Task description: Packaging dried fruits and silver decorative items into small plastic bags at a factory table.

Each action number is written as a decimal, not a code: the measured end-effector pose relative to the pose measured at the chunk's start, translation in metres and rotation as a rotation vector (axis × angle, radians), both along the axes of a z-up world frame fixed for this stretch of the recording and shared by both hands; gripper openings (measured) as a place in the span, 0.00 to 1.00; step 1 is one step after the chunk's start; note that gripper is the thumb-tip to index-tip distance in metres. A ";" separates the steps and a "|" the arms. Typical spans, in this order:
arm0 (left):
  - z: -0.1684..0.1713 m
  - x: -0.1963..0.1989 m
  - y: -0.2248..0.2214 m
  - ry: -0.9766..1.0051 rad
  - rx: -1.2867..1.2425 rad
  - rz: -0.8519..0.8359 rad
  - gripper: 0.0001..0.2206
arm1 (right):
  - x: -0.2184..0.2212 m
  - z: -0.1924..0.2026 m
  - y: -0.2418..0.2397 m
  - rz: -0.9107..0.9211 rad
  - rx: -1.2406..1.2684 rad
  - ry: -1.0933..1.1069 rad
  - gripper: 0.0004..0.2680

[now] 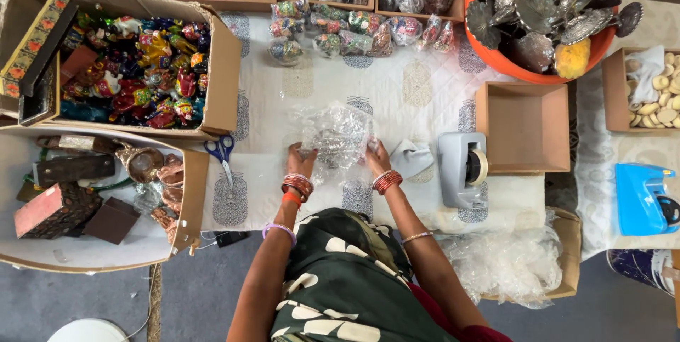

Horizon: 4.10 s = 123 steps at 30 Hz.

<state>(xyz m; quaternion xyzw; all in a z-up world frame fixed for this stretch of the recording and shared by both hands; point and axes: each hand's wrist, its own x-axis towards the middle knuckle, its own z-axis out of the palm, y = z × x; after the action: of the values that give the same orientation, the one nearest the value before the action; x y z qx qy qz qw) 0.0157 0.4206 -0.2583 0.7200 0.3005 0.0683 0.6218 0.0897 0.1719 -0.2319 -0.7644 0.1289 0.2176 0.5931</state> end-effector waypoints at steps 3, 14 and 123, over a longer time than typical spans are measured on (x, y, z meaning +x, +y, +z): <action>0.078 0.004 -0.009 0.044 0.077 -0.050 0.25 | 0.002 0.019 0.018 -0.040 0.014 0.101 0.14; 0.134 0.004 -0.010 -0.024 -0.672 -0.091 0.15 | -0.017 0.070 0.019 -0.240 0.593 0.201 0.09; 0.316 -0.008 -0.001 -0.322 -0.672 -0.277 0.03 | -0.060 0.338 -0.009 -0.345 0.316 -0.516 0.13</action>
<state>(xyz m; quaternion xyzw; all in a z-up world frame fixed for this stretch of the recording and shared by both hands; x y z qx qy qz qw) 0.0080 0.4198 0.0581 0.4904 0.1050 -0.0063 0.8651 0.0295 0.1631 0.1063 -0.6600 0.0666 -0.0689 0.7452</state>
